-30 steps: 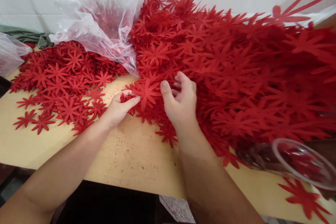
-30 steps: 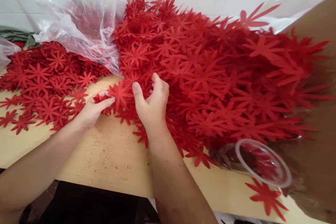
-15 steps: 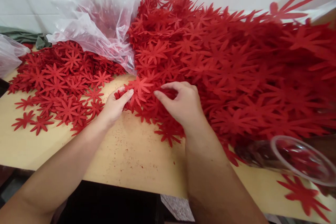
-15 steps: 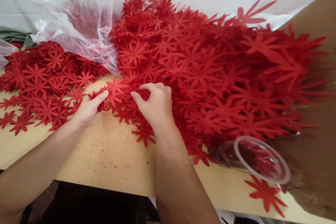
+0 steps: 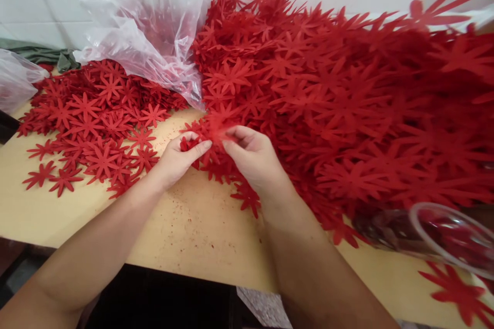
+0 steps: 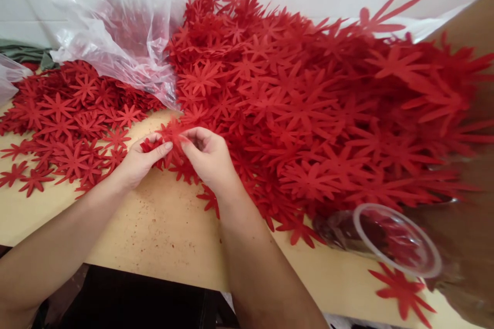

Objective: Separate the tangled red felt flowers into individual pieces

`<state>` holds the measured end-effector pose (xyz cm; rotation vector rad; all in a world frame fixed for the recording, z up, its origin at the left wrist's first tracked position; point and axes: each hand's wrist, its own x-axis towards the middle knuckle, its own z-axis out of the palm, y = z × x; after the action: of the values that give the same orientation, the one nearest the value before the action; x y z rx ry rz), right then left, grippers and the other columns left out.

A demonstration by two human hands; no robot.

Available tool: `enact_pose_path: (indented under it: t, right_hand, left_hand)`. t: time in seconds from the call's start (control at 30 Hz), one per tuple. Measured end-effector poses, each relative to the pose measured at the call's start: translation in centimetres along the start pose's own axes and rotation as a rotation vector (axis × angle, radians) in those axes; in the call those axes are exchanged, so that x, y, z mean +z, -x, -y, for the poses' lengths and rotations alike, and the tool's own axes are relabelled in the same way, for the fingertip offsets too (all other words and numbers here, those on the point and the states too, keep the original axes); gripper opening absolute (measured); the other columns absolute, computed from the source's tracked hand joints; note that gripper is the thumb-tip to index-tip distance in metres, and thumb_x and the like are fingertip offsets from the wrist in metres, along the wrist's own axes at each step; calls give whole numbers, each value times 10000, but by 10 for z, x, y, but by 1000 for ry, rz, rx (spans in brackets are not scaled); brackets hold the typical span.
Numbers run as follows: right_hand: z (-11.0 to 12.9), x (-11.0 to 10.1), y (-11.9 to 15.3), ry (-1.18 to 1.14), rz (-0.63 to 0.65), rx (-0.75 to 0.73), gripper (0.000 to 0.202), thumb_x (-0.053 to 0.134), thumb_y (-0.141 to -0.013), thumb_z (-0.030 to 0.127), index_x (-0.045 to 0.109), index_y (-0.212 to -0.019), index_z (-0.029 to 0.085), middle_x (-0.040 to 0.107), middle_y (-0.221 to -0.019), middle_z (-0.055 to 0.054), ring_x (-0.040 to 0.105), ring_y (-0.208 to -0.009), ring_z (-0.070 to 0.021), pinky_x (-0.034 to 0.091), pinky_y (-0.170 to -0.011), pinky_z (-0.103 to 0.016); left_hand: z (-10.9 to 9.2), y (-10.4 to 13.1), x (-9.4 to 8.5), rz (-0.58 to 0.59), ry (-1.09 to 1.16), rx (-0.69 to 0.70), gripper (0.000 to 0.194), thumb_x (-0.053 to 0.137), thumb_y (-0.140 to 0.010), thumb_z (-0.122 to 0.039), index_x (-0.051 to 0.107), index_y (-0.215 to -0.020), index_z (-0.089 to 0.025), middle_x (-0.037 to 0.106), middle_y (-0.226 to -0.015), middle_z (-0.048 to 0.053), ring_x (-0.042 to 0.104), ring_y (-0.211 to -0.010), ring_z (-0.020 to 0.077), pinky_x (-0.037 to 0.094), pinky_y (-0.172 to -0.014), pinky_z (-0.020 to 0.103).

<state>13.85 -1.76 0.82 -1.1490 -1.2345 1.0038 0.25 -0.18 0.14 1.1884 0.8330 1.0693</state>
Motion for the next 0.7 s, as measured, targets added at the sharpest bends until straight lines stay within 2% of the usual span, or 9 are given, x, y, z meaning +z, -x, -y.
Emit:
enact_pose_path:
  t: [0.1, 0.23, 0.33, 0.43, 0.5, 0.6, 0.7]
  right_hand:
    - [3, -4, 1, -15, -43, 6, 187, 670, -648, 377, 565, -662, 223, 619, -669, 9, 581, -635, -137, 504, -666, -312]
    - [5, -4, 2, -32, -23, -27, 311, 574, -724, 537, 578, -705, 226, 610, -666, -1, 589, -652, -138, 505, -640, -297]
    - [6, 0, 4, -34, 92, 8, 400, 631, -648, 593, 597, -758, 211, 599, -642, 5, 569, -599, -123, 491, -575, -273]
    - [7, 2, 4, -30, 144, 36, 361, 739, -573, 482, 595, -721, 186, 611, -650, 1, 555, -580, -111, 493, -585, -274]
    - [4, 0, 2, -44, 68, 30, 304, 727, -595, 435, 585, -704, 189, 611, -654, -4, 558, -581, -118, 501, -595, -293]
    - [-5, -10, -4, -41, -181, 5, 225, 668, -638, 389, 564, -747, 222, 599, -675, -12, 569, -593, -143, 512, -608, -335]
    - [-11, -19, -8, 215, -388, -107, 279, 602, -671, 320, 578, -932, 226, 609, -958, -110, 609, -798, -216, 513, -752, -428]
  left_hand:
    - [1, 0, 0, 39, -27, -5, 327, 714, -608, -428, 540, -679, -160, 540, -656, -50, 456, -628, 62, 384, -682, 238]
    - [2, 0, 0, 37, -20, 21, 321, 706, -620, -432, 533, -664, -165, 532, -658, -51, 457, -642, 65, 379, -688, 237]
    - [1, 0, 0, -7, -20, 10, 386, 714, -588, -476, 476, -596, -172, 461, -578, -69, 403, -579, 56, 355, -622, 227]
    - [-1, 0, 0, -37, -33, -1, 444, 685, -584, -546, 445, -574, -173, 414, -541, -72, 361, -545, 53, 328, -573, 225]
    - [-1, 0, -1, -28, -35, -14, 447, 651, -611, -572, 454, -586, -171, 422, -543, -68, 364, -543, 53, 324, -569, 227]
    - [-1, 2, -1, -22, -64, -35, 434, 630, -638, -567, 460, -595, -170, 424, -538, -69, 360, -532, 50, 311, -561, 230]
    - [-2, 3, 0, -30, -78, -43, 420, 659, -615, -545, 471, -610, -169, 433, -546, -72, 364, -533, 46, 305, -561, 232]
